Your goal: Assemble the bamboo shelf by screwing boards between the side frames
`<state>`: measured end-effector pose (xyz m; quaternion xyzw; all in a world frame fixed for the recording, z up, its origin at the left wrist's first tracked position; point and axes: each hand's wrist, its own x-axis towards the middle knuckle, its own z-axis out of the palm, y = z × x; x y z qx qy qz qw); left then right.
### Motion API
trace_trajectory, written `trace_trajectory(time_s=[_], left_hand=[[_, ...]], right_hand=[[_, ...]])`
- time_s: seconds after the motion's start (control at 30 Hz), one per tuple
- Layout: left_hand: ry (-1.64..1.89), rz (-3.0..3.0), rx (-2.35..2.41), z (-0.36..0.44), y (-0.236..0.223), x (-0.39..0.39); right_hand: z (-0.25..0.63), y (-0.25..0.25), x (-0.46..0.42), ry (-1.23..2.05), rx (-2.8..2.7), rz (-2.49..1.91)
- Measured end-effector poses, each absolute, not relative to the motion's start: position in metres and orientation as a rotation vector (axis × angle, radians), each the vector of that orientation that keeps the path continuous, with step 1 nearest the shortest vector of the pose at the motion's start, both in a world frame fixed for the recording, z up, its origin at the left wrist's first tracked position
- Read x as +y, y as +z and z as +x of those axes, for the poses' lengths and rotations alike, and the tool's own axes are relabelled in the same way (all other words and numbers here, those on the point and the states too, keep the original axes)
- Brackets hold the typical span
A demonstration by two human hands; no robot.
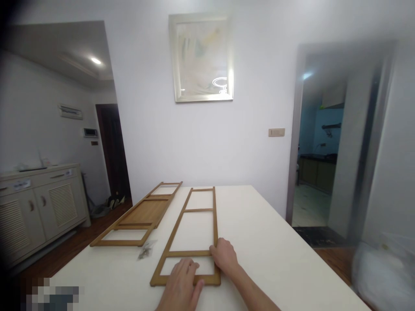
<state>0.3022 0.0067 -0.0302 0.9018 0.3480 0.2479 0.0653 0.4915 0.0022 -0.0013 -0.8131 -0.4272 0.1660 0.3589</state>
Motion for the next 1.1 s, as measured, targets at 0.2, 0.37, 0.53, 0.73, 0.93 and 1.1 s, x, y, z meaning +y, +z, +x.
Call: trace_trajectory(time_s=[0.2, 0.37, 0.53, 0.73, 0.93, 1.1], left_hand=[[0.966, 2.811, 1.023, 0.255, -0.047, 0.053], [1.061, 2.780, 1.014, 0.250, -0.056, 0.055], [1.027, 2.752, 1.013, 0.251, -0.047, 0.047], [0.993, 2.758, 0.964, 0.250, -0.045, 0.049], [0.952, 2.710, 0.991, 0.249, -0.043, 0.047], [0.992, 2.677, 1.012, 0.251, -0.042, 0.045]], right_hand=[[0.481, -0.002, -0.004, 0.165, -1.331, -2.325], [0.485, -0.009, -0.009, 0.065, -1.456, -2.353], [0.496, -0.013, -0.009, 0.077, -1.439, -2.325], [0.500, -0.015, -0.009, 0.113, -1.374, -2.271], [0.500, -0.016, -0.010, 0.143, -1.368, -2.251], [0.502, -0.019, -0.007, 0.148, -1.347, -2.242]])
